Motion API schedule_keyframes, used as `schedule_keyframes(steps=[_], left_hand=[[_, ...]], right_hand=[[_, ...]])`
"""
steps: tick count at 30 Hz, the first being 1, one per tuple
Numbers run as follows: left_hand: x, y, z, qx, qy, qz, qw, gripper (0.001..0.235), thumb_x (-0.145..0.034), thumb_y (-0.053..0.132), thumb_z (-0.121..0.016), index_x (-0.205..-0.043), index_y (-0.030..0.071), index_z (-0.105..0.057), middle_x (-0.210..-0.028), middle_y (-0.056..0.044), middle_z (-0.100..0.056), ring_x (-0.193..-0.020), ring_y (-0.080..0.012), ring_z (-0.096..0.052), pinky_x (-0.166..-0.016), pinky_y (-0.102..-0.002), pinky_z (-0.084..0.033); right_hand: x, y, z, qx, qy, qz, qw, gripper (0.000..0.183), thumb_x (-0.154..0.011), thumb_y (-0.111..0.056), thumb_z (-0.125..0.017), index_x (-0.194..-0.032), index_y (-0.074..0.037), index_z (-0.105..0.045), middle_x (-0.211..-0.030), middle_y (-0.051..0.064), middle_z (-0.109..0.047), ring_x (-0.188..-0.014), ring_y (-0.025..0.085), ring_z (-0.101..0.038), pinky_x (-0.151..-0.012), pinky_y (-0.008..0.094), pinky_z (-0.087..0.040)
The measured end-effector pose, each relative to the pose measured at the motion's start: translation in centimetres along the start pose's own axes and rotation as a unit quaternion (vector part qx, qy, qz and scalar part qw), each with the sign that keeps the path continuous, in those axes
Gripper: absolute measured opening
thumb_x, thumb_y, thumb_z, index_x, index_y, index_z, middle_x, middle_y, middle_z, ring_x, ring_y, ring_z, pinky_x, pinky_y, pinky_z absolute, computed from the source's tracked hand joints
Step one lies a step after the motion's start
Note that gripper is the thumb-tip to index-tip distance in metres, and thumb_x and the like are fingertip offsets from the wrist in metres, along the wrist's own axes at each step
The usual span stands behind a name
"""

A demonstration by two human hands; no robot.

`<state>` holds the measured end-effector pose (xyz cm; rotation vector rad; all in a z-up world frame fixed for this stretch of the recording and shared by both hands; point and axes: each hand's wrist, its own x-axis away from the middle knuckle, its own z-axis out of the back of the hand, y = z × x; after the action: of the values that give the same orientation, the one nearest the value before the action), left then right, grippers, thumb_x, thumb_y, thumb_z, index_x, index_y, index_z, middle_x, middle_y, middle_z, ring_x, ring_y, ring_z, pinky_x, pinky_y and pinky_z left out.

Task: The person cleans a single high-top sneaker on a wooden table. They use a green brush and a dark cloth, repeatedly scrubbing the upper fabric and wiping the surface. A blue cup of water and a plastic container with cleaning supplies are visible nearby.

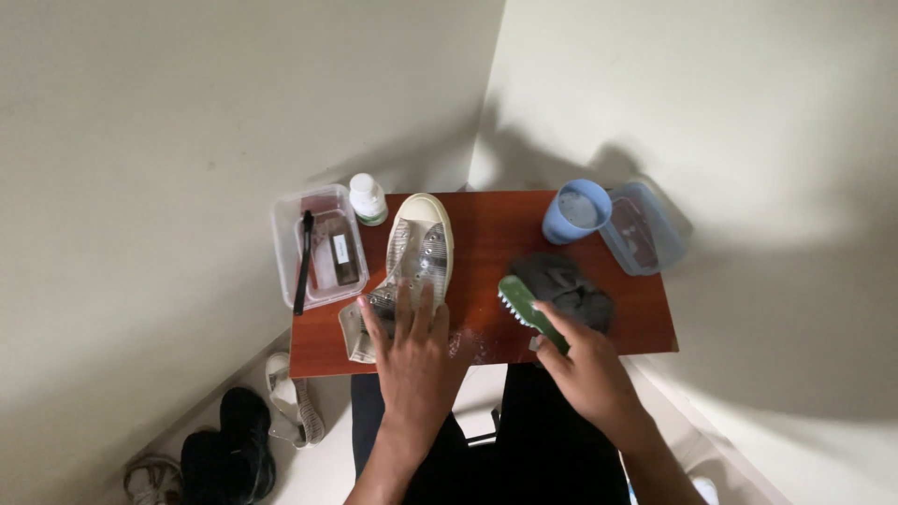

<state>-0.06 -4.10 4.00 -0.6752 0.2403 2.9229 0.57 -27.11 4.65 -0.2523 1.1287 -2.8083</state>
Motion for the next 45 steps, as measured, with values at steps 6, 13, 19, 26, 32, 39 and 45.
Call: schedule_keyframes(steps=[6,13,19,26,32,39,45], left_hand=[[-2.0,5.6,-0.8,0.12,0.015,-0.083,0.989,0.042,-0.078,0.029,-0.079,-0.112,0.003,-0.073,-0.133,-0.016,-0.068,-0.135,-0.0378,-0.056,-0.121,-0.068,-0.024],[-4.2,11.9,-2.1,0.176,-0.003,-0.141,0.974,0.044,-0.083,0.03,-0.077,-0.117,0.004,-0.071,-0.135,-0.017,-0.067,-0.135,-0.0361,-0.056,-0.116,-0.064,-0.033],[-6.0,15.5,-3.0,0.196,-0.004,-0.155,0.968,0.046,-0.081,0.027,-0.077,-0.12,0.004,-0.072,-0.137,-0.017,-0.066,-0.136,-0.0343,-0.056,-0.118,-0.061,-0.033],[-7.6,17.7,-3.9,0.26,-0.044,-0.126,0.956,0.046,-0.08,0.024,-0.079,-0.119,0.001,-0.075,-0.13,-0.02,-0.07,-0.135,-0.0389,-0.057,-0.119,-0.065,-0.027],[-8.9,17.7,-4.8,0.245,-0.041,-0.127,0.96,0.045,-0.081,0.025,-0.079,-0.12,0.002,-0.075,-0.13,-0.019,-0.07,-0.135,-0.0367,-0.057,-0.119,-0.064,-0.029],[-9.4,17.3,-5.4,0.237,-0.024,-0.119,0.964,0.041,-0.081,0.023,-0.078,-0.116,0.002,-0.076,-0.125,-0.018,-0.073,-0.13,-0.0356,-0.061,-0.117,-0.06,-0.035],[-9.0,16.3,-6.9,0.216,0.0,-0.102,0.971,0.037,-0.08,0.03,-0.076,-0.11,0.008,-0.076,-0.115,-0.01,-0.074,-0.12,-0.0288,-0.067,-0.111,-0.05,-0.046]], right_hand=[[1.3,-2.9,5.7,-0.051,0.047,-0.199,0.977,0.052,-0.09,-0.019,-0.06,-0.142,-0.021,-0.062,-0.125,-0.003,-0.077,-0.071,0.013,-0.066,-0.078,0.027,-0.05],[1.3,-1.7,8.8,-0.104,0.107,-0.253,0.956,0.051,-0.088,-0.018,-0.056,-0.138,-0.017,-0.065,-0.114,-0.002,-0.076,-0.083,0.013,-0.066,-0.079,0.029,-0.05],[0.8,-0.6,11.1,-0.123,0.141,-0.302,0.935,0.044,-0.089,-0.014,-0.052,-0.129,-0.015,-0.07,-0.082,0.004,-0.06,-0.07,0.017,-0.046,-0.07,0.031,-0.04],[-1.4,3.6,12.0,-0.061,0.198,-0.252,0.945,0.049,-0.096,-0.014,-0.059,-0.144,-0.009,-0.062,-0.097,0.021,-0.07,-0.077,0.025,-0.066,-0.065,0.039,-0.054],[-4.3,3.3,13.6,-0.023,0.176,-0.254,0.951,0.052,-0.094,-0.019,-0.057,-0.146,-0.012,-0.062,-0.107,0.021,-0.071,-0.088,0.03,-0.071,-0.073,0.043,-0.057],[-6.2,4.1,13.5,-0.038,0.137,-0.214,0.967,0.054,-0.09,-0.023,-0.062,-0.142,-0.009,-0.065,-0.113,0.023,-0.071,-0.1,0.036,-0.072,-0.08,0.045,-0.059],[-8.8,1.9,13.2,-0.003,0.072,-0.158,0.985,0.046,-0.091,-0.024,-0.062,-0.131,-0.004,-0.07,-0.101,0.023,-0.074,-0.089,0.035,-0.073,-0.07,0.045,-0.06]])
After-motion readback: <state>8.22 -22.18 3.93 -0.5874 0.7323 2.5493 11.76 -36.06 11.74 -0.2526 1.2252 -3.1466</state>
